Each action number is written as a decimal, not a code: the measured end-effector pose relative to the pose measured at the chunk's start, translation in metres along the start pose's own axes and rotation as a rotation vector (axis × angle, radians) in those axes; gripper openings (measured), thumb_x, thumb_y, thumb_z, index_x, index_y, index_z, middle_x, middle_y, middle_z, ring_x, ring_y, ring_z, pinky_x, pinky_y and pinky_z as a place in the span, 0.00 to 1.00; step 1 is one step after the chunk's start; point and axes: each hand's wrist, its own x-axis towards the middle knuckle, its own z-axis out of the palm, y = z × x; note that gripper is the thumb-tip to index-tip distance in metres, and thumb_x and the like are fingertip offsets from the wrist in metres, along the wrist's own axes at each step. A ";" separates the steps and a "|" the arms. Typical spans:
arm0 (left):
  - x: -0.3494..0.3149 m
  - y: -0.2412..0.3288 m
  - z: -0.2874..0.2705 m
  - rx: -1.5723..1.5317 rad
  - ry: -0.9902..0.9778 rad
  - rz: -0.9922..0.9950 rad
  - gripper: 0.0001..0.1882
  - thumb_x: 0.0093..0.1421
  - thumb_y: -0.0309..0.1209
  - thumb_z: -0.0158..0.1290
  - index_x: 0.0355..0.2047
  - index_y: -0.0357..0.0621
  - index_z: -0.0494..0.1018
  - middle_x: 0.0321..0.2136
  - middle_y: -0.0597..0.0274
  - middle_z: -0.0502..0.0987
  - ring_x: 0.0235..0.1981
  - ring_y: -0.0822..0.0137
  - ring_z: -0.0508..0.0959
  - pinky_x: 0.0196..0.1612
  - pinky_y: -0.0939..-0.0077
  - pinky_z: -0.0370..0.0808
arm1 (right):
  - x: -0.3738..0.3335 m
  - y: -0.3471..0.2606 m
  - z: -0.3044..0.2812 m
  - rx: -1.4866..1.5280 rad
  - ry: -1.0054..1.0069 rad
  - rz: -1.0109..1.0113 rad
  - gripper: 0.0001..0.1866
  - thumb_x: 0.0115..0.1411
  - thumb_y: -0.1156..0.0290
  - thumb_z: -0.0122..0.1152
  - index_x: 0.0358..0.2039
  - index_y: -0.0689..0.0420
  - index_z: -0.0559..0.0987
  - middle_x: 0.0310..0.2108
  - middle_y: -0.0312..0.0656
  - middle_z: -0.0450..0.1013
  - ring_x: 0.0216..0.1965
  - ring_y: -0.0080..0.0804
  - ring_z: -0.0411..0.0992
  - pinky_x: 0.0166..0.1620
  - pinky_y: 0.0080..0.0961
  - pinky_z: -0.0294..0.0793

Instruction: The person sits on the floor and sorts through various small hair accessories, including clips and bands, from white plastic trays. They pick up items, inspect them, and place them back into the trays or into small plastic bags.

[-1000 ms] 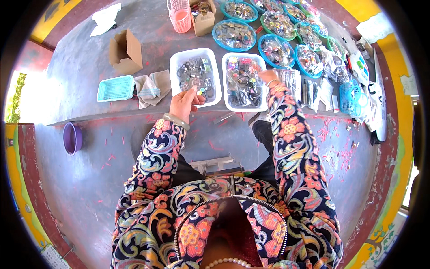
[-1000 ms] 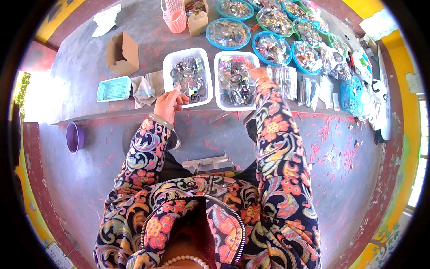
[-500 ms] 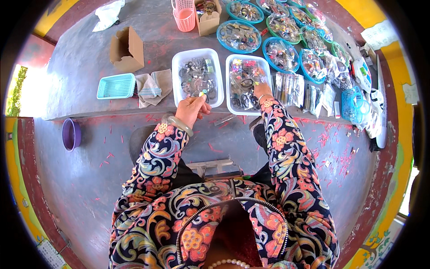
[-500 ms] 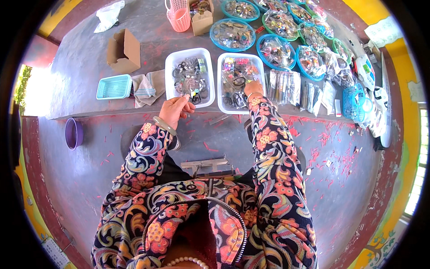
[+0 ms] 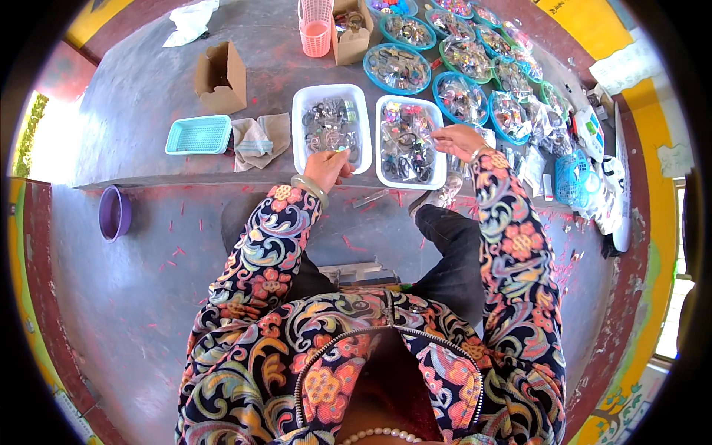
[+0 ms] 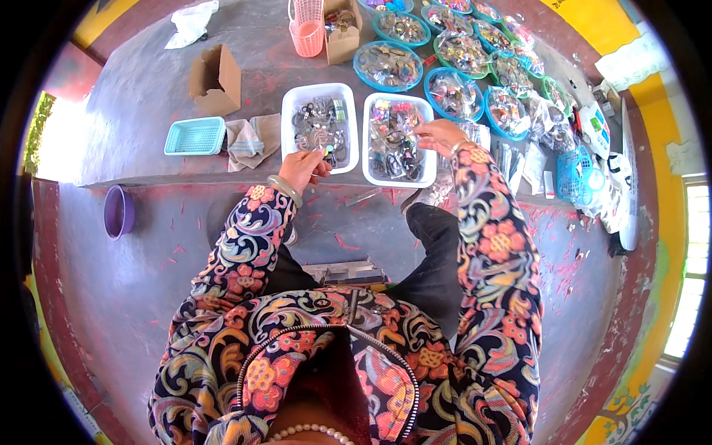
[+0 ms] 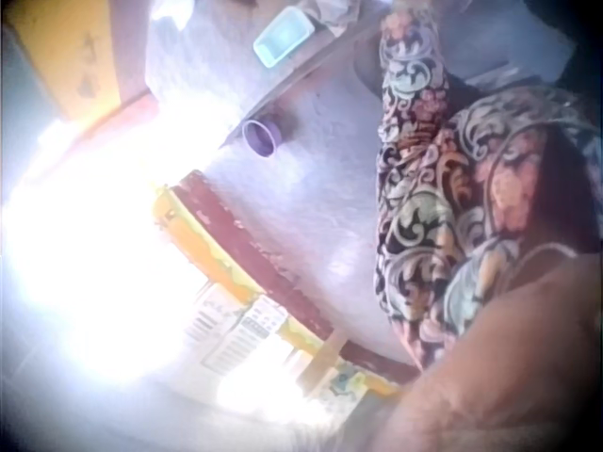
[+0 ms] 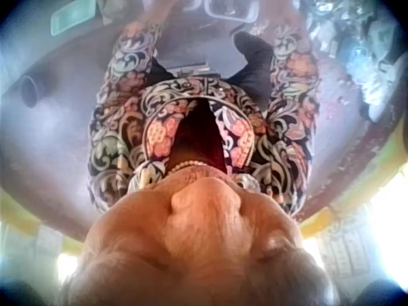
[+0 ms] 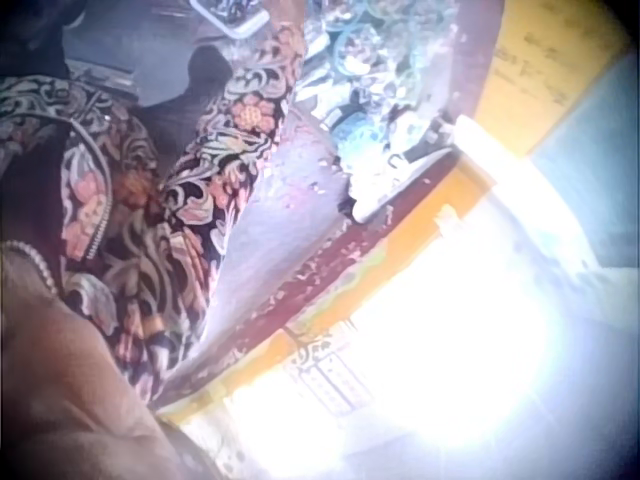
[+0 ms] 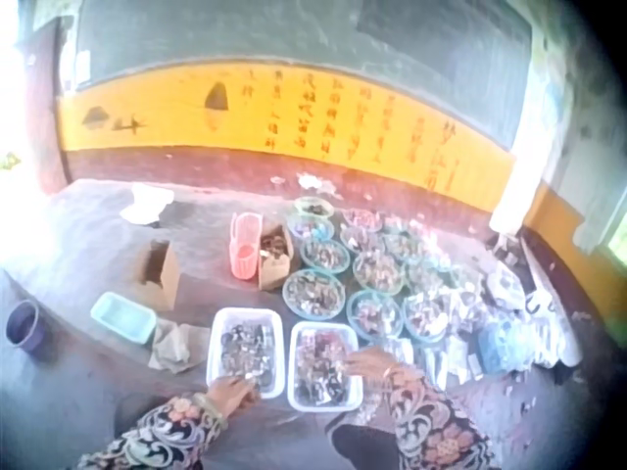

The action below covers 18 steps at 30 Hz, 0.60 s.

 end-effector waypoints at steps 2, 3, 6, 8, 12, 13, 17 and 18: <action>-0.004 0.008 0.008 -0.015 -0.007 -0.022 0.18 0.55 0.41 0.46 0.15 0.40 0.68 0.24 0.59 0.74 0.24 0.72 0.72 0.23 0.81 0.65 | -0.039 -0.016 0.016 0.121 -0.145 -0.065 0.13 0.54 0.71 0.49 0.37 0.66 0.71 0.42 0.48 0.68 0.37 0.34 0.70 0.39 0.28 0.71; -0.004 0.008 0.007 -0.011 -0.040 -0.056 0.14 0.55 0.40 0.47 0.22 0.42 0.71 0.27 0.61 0.75 0.26 0.73 0.72 0.24 0.81 0.66 | -0.057 -0.022 0.030 0.187 -0.227 -0.093 0.14 0.56 0.71 0.47 0.39 0.68 0.70 0.43 0.48 0.67 0.38 0.34 0.69 0.40 0.27 0.71; -0.016 0.012 0.013 -0.291 -0.206 -0.001 0.12 0.55 0.38 0.48 0.32 0.43 0.71 0.31 0.63 0.74 0.30 0.72 0.73 0.26 0.81 0.66 | -0.104 -0.028 0.081 0.347 -0.364 -0.125 0.18 0.57 0.69 0.45 0.42 0.73 0.66 0.44 0.50 0.67 0.39 0.35 0.69 0.43 0.27 0.69; -0.022 0.020 0.017 -0.408 -0.325 0.011 0.14 0.55 0.37 0.49 0.40 0.44 0.69 0.35 0.64 0.74 0.33 0.72 0.73 0.26 0.82 0.67 | -0.133 -0.025 0.106 0.403 -0.354 -0.158 0.19 0.58 0.69 0.44 0.43 0.72 0.66 0.44 0.49 0.67 0.41 0.35 0.68 0.43 0.26 0.68; -0.030 0.025 0.019 -0.579 -0.428 0.047 0.11 0.56 0.32 0.48 0.38 0.43 0.70 0.34 0.64 0.74 0.32 0.74 0.74 0.24 0.85 0.67 | -0.133 -0.016 0.126 0.410 -0.405 -0.168 0.18 0.58 0.68 0.45 0.43 0.70 0.68 0.44 0.48 0.67 0.43 0.35 0.68 0.44 0.27 0.67; -0.028 0.023 0.016 -0.567 -0.404 0.053 0.10 0.56 0.31 0.48 0.37 0.43 0.70 0.33 0.64 0.75 0.32 0.74 0.73 0.24 0.85 0.66 | -0.128 -0.015 0.129 0.357 -0.403 -0.169 0.18 0.57 0.67 0.47 0.44 0.67 0.68 0.43 0.45 0.68 0.40 0.30 0.69 0.42 0.24 0.67; -0.028 0.024 0.015 -0.576 -0.352 0.042 0.07 0.56 0.29 0.47 0.34 0.41 0.71 0.31 0.63 0.75 0.31 0.75 0.73 0.24 0.86 0.66 | -0.124 -0.010 0.143 0.247 -0.293 -0.177 0.15 0.54 0.69 0.54 0.42 0.60 0.70 0.37 0.37 0.70 0.37 0.25 0.68 0.38 0.21 0.66; -0.028 0.024 0.015 -0.578 -0.355 0.051 0.07 0.56 0.29 0.47 0.34 0.41 0.71 0.31 0.63 0.75 0.31 0.75 0.74 0.24 0.86 0.66 | -0.123 -0.009 0.146 0.185 -0.237 -0.191 0.15 0.53 0.69 0.55 0.41 0.60 0.70 0.36 0.36 0.69 0.36 0.24 0.68 0.36 0.20 0.66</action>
